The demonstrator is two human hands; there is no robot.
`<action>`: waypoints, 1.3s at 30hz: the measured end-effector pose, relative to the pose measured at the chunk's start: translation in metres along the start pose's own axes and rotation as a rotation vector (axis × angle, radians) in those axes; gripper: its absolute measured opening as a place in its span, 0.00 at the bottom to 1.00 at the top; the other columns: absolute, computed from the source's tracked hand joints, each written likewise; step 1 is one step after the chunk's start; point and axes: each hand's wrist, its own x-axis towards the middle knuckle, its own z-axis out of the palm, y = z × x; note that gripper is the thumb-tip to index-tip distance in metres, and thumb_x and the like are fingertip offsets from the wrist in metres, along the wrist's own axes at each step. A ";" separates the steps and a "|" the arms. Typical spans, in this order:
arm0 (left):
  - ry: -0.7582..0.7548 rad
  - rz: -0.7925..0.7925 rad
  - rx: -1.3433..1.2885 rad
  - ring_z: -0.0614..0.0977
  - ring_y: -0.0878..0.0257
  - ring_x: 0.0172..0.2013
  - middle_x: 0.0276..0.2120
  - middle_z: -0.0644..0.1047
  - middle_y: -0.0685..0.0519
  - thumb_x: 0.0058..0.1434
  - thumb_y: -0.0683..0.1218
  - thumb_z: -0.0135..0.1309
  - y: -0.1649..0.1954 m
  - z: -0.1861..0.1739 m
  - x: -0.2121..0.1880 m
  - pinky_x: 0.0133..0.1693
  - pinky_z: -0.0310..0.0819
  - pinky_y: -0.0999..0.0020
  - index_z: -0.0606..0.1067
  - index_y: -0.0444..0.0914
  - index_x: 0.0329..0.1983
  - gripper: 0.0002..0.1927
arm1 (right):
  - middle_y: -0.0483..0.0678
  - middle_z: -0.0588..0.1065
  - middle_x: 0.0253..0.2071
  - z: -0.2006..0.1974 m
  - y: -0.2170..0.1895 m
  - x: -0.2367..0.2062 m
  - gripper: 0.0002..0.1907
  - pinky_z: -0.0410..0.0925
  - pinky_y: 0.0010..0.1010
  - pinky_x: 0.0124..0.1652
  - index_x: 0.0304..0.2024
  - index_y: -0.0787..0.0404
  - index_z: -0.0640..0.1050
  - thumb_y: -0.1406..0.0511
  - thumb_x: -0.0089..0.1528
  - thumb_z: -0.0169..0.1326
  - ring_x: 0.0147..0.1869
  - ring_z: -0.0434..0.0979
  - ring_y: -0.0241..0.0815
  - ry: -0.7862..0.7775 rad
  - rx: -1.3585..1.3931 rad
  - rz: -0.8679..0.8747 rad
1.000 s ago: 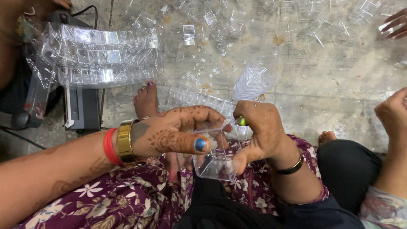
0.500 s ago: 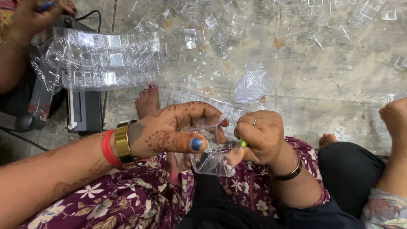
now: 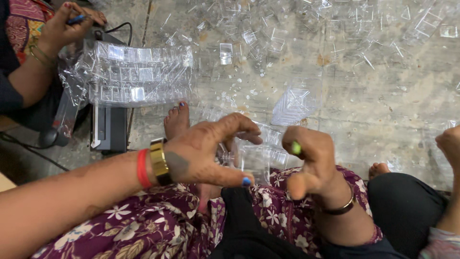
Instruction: The person sits on the floor assembling small clear plastic boxes, snapping the folded plastic sheets into box shapes by hand and using a small green utility knife to trim and separate the pieces, setting finished boxes aside with others on the floor.
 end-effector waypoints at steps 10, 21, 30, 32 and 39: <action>0.039 -0.139 0.417 0.82 0.51 0.55 0.45 0.85 0.53 0.45 0.71 0.60 0.017 0.004 -0.001 0.67 0.24 0.25 0.61 0.49 0.68 0.49 | 0.51 0.71 0.32 0.011 -0.016 0.012 0.49 0.68 0.38 0.36 0.41 0.64 0.74 0.26 0.49 0.49 0.36 0.76 0.53 -0.088 -0.224 -0.011; 0.051 -0.074 0.379 0.83 0.48 0.52 0.49 0.82 0.48 0.47 0.70 0.62 0.008 0.005 -0.001 0.62 0.52 0.39 0.61 0.44 0.67 0.49 | 0.50 0.73 0.28 0.015 -0.008 0.013 0.45 0.68 0.39 0.32 0.38 0.62 0.73 0.27 0.51 0.50 0.32 0.77 0.53 -0.088 -0.317 -0.078; 0.106 -0.085 0.512 0.81 0.48 0.54 0.54 0.80 0.51 0.47 0.73 0.60 0.013 0.006 -0.001 0.62 0.43 0.30 0.61 0.46 0.67 0.50 | 0.49 0.72 0.27 0.015 -0.008 0.012 0.41 0.67 0.37 0.31 0.37 0.62 0.73 0.30 0.57 0.49 0.31 0.77 0.51 -0.085 -0.299 -0.099; 0.113 -0.190 0.595 0.81 0.51 0.53 0.51 0.81 0.56 0.44 0.75 0.58 0.019 0.005 0.000 0.62 0.35 0.24 0.61 0.51 0.68 0.51 | 0.49 0.72 0.27 0.017 -0.008 0.013 0.39 0.67 0.38 0.31 0.37 0.61 0.73 0.32 0.58 0.47 0.31 0.77 0.52 -0.077 -0.298 -0.103; 0.192 -0.218 0.655 0.82 0.54 0.48 0.54 0.80 0.60 0.40 0.79 0.56 0.023 0.006 0.000 0.58 0.45 0.29 0.61 0.54 0.69 0.54 | 0.49 0.69 0.25 0.020 -0.010 0.014 0.32 0.64 0.41 0.30 0.34 0.61 0.72 0.38 0.64 0.48 0.30 0.74 0.53 -0.017 -0.336 -0.166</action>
